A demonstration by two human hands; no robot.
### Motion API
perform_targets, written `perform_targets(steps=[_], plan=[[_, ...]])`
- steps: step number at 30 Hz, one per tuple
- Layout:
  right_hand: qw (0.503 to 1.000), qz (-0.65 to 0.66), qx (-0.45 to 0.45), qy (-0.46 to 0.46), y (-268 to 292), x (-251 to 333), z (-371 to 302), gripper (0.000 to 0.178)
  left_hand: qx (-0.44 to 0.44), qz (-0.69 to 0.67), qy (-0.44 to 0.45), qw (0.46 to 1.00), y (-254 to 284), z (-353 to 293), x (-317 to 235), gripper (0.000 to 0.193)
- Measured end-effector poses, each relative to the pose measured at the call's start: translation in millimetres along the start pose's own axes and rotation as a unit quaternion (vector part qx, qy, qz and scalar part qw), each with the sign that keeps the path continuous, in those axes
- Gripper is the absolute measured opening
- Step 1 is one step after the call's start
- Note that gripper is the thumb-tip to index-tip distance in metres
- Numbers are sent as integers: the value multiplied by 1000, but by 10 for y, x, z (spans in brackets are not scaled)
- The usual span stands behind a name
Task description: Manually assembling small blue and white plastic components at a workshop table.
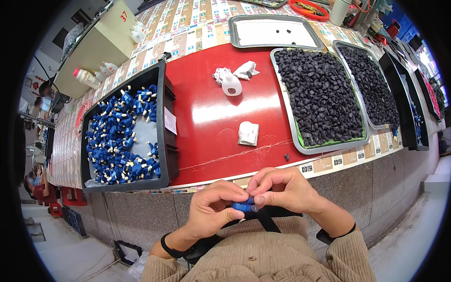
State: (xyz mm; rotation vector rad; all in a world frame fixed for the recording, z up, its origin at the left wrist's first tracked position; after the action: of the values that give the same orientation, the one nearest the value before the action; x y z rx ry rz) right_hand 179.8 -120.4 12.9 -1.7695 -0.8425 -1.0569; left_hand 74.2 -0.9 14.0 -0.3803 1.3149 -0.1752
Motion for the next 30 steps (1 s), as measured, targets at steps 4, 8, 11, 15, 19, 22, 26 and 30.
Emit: perform_targets(steps=[4,8,11,15,19,22,26,30], plan=[[999,22,-18,-45,52,-86,18,7,-3,27,10,1000,-8,4,36,29],[996,42,-43,-71,78,-116,38,7,-26,-9,33,999,32,19,134,28],[996,54,-46,-45,60,-57,80,11,-43,-57,48,996,32,41,162,29],[995,-56,-72,37,113,84,43,31,-60,-74,59,994,34,72,167,30],[959,-253,-73,102,68,232,-17,41,-56,-102,64,991,-18,94,210,31],[959,-253,-68,105,84,214,-28,39,-47,-112,67,990,-65,115,239,31],[955,-255,-83,127,89,231,-54,34,-35,-115,51,991,-124,135,251,27],[958,-237,-83,139,54,260,-27,31,-43,-146,41,988,-166,129,259,28]])
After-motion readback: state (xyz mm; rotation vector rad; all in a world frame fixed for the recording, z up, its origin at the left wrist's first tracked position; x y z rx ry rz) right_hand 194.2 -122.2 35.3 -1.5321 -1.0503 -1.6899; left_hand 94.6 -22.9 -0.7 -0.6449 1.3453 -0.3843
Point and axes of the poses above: each hand's wrist, its own z-axis towards the middle knuckle, its own y-axis out of the back of the hand, x = y × z, the point moved 6 cm from there along z, towards the middle knuckle, and after that the axes turned 9 degrees about -y, right-handed, at the moved point
